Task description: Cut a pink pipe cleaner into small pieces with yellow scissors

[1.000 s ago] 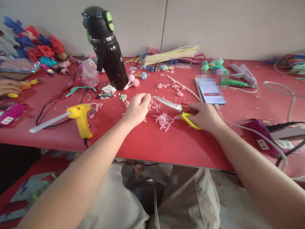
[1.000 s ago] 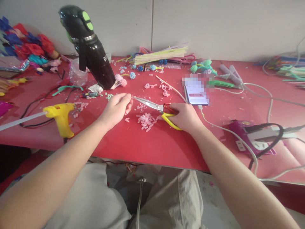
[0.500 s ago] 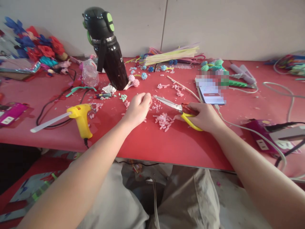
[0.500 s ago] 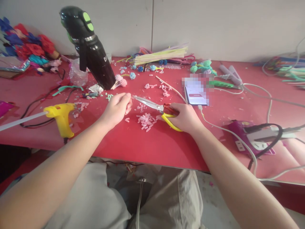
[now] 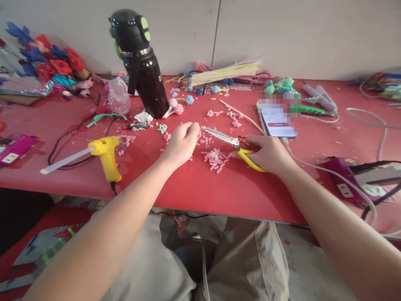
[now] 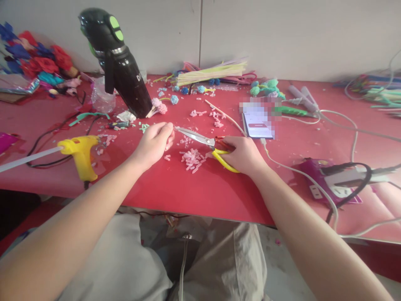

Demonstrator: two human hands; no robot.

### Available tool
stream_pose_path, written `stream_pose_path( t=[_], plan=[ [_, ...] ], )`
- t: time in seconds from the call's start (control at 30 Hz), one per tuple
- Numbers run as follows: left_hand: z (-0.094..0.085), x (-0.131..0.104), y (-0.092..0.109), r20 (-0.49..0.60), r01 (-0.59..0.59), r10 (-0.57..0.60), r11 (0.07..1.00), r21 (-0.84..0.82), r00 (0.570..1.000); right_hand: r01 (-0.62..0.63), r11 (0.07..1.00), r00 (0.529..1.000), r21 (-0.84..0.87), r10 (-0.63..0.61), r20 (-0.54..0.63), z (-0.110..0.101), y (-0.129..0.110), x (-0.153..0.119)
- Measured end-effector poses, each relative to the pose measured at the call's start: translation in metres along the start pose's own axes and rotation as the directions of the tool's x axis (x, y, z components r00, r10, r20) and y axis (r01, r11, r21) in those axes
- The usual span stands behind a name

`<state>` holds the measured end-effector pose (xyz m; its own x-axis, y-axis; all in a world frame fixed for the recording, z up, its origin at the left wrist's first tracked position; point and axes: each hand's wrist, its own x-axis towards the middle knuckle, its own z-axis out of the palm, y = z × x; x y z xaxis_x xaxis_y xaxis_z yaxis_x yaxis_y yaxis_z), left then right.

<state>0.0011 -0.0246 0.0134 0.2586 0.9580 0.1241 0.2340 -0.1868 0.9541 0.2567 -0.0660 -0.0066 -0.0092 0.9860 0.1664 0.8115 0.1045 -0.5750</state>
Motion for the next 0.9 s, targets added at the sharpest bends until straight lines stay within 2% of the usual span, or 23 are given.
stream_pose_path(
  t=[0.43, 0.67, 0.9],
  plan=[
    [-0.0014, 0.0016, -0.0049, -0.023, -0.021, 0.022, 1.000, 0.010, 1.000, -0.013, 1.000, 1.000, 0.000, 0.013, 0.023, 0.0005, 0.0021, -0.0009],
    [-0.0014, 0.0024, -0.0047, -0.017, -0.026, 0.026, 1.000, 0.015, 1.000, 0.016, 1.000, 1.000, -0.008, -0.016, -0.004, 0.0008, 0.0016, -0.0002],
    [-0.0010, 0.0030, -0.0055, -0.007, -0.020, 0.020, 1.000, -0.004, 1.000, -0.023, 0.999, 1.000, -0.024, 0.023, -0.019, 0.0008, 0.0007, 0.0001]
  ],
)
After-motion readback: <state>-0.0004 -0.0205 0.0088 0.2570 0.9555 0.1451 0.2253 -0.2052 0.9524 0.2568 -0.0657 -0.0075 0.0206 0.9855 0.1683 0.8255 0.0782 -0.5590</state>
